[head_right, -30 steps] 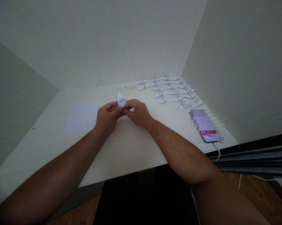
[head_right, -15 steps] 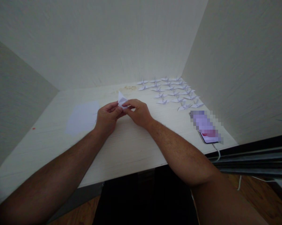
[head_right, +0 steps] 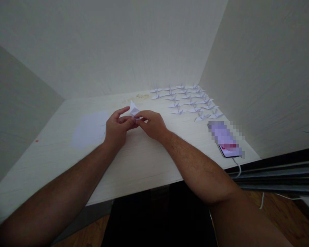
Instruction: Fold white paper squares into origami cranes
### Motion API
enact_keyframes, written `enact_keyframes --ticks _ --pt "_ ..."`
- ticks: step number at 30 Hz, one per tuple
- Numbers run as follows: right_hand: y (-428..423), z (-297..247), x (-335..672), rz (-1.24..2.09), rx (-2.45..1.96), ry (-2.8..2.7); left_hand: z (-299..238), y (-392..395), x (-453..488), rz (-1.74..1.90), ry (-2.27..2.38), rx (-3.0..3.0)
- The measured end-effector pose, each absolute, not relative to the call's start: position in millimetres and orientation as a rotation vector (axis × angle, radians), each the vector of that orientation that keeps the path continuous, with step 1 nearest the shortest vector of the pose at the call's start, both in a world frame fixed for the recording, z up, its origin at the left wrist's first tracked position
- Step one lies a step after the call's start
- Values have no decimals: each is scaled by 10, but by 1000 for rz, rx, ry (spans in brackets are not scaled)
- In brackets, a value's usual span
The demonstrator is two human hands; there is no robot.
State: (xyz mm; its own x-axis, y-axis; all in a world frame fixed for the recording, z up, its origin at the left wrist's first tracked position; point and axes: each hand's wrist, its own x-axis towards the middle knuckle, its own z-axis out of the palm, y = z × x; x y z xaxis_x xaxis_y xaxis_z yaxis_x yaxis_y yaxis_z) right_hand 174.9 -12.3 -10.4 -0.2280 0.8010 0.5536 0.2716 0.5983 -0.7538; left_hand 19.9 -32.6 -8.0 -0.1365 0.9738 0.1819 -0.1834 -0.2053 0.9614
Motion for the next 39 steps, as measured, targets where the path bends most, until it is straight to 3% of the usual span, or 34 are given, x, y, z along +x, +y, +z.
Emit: enact_keyframes --ticks 16,30,39 --pt "-82 -78 1818 466 -939 -1867 -45 -367 224 1550 1111 1282" --pt "-31 -111 1819 621 -951 -1807 -73 -355 206 1490 1104 1284" --pt "-69 -103 1785 433 -1000 -1928 -77 -366 222 1487 1188 1391"
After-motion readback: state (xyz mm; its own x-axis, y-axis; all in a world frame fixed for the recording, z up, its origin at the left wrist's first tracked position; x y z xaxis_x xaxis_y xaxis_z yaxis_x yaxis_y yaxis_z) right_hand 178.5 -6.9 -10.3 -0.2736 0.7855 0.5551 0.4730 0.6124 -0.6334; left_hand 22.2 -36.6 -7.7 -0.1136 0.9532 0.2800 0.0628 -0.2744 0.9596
